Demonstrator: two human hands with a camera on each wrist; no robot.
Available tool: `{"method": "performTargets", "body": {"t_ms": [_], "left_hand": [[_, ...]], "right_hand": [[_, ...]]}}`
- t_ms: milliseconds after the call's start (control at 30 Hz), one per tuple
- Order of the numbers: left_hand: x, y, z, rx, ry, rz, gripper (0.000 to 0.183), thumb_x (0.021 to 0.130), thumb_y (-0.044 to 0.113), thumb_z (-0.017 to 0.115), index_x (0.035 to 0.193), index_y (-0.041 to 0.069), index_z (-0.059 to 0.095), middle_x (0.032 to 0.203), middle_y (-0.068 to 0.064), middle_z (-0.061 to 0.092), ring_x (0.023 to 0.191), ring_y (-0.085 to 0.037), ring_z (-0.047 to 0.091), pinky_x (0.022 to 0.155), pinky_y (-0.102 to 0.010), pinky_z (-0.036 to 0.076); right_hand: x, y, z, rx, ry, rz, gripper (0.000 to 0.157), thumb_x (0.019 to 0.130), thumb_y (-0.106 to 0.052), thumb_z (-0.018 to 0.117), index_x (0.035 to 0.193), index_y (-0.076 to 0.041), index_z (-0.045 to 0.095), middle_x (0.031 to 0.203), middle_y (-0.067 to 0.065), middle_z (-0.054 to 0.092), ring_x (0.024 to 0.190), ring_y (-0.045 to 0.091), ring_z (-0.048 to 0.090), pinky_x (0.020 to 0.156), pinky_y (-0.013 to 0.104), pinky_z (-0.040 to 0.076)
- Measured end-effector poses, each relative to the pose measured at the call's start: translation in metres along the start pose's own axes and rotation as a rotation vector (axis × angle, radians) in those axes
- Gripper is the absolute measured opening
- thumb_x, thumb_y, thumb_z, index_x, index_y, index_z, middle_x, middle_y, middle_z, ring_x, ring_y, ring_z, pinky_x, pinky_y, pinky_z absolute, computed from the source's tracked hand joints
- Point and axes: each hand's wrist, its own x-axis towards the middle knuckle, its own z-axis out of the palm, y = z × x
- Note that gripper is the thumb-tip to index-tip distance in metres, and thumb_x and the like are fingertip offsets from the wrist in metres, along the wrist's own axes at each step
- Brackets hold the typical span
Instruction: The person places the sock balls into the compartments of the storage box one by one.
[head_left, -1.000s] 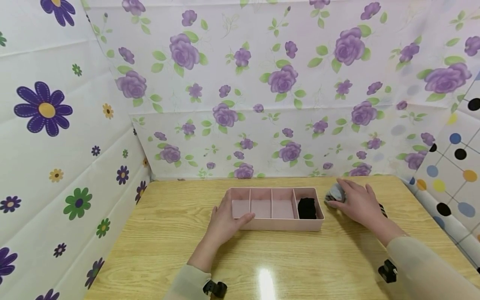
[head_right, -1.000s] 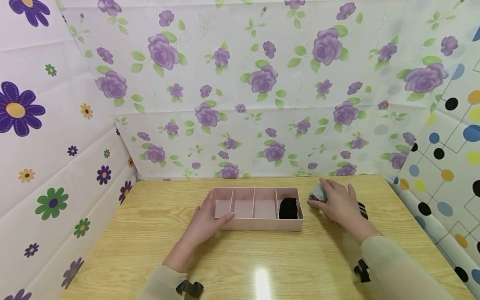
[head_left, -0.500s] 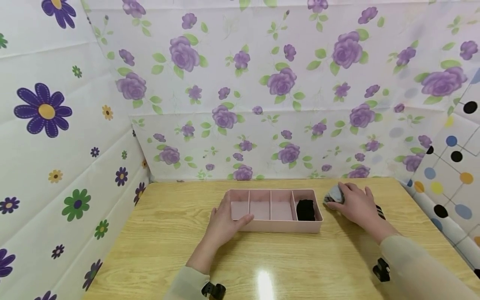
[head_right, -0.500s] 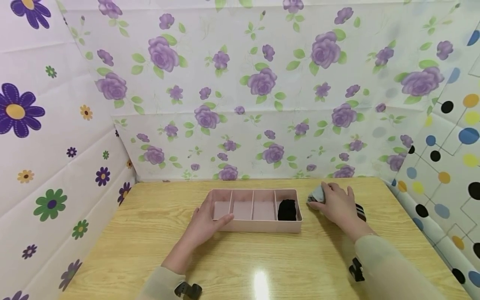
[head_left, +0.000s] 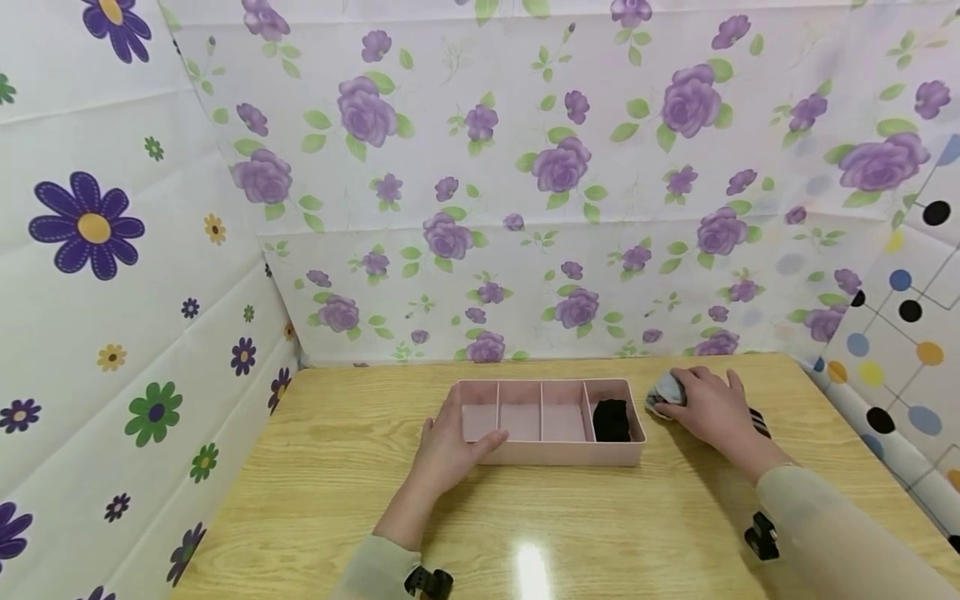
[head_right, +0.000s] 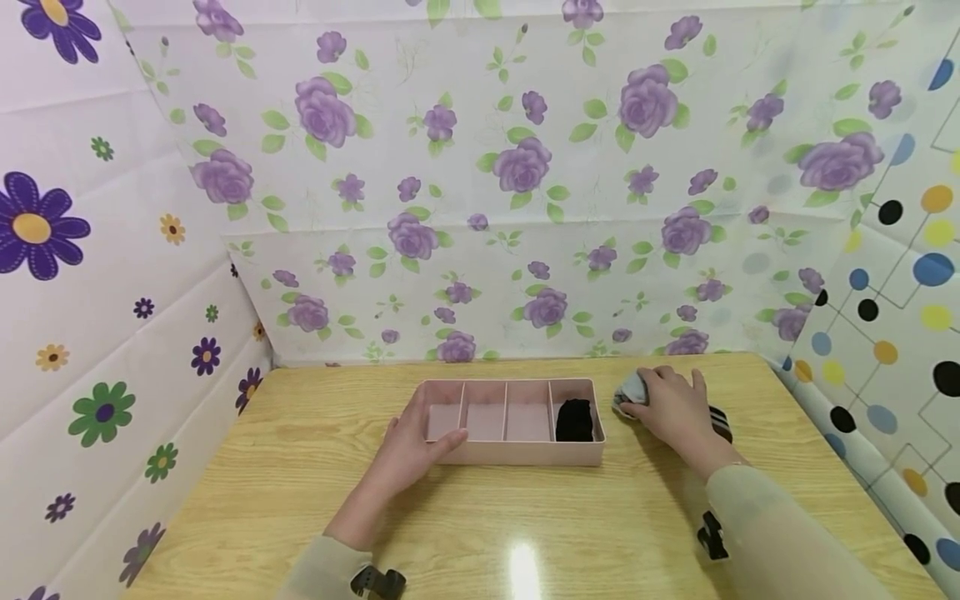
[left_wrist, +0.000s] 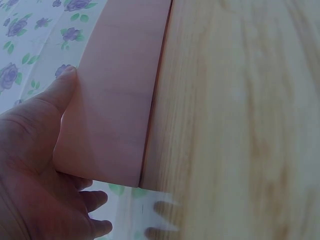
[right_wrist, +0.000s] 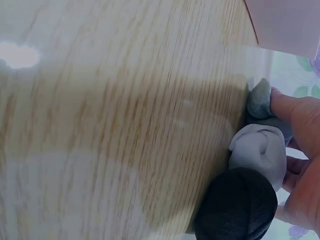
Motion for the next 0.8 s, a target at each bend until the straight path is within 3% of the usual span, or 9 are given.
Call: {"method": "performTargets", "body": {"t_ms": [567, 800], "left_hand": [[0.001, 0.002, 0.001, -0.012, 0.004, 0.007, 0.118, 0.099, 0.06, 0.078, 0.177, 0.004, 0.011, 0.181, -0.019, 0.023, 0.164, -0.039, 0.029, 0.129, -0.075, 0.01], [0.0, 0.0, 0.001, -0.009, 0.006, 0.001, 0.117, 0.099, 0.061, 0.078, 0.177, 0.003, 0.012, 0.181, -0.019, 0.022, 0.164, -0.038, 0.028, 0.129, -0.075, 0.01]], "right_hand": [[0.001, 0.001, 0.002, 0.011, 0.049, -0.025, 0.061, 0.1, -0.033, 0.084, 0.146, 0.003, 0.064, 0.138, 0.035, 0.064, 0.128, 0.056, 0.058, 0.12, 0.084, 0.014], [0.0, -0.009, -0.008, 0.057, 0.076, -0.04, 0.059, 0.101, -0.027, 0.084, 0.148, 0.001, 0.063, 0.141, 0.035, 0.063, 0.128, 0.057, 0.059, 0.12, 0.084, 0.015]]}}
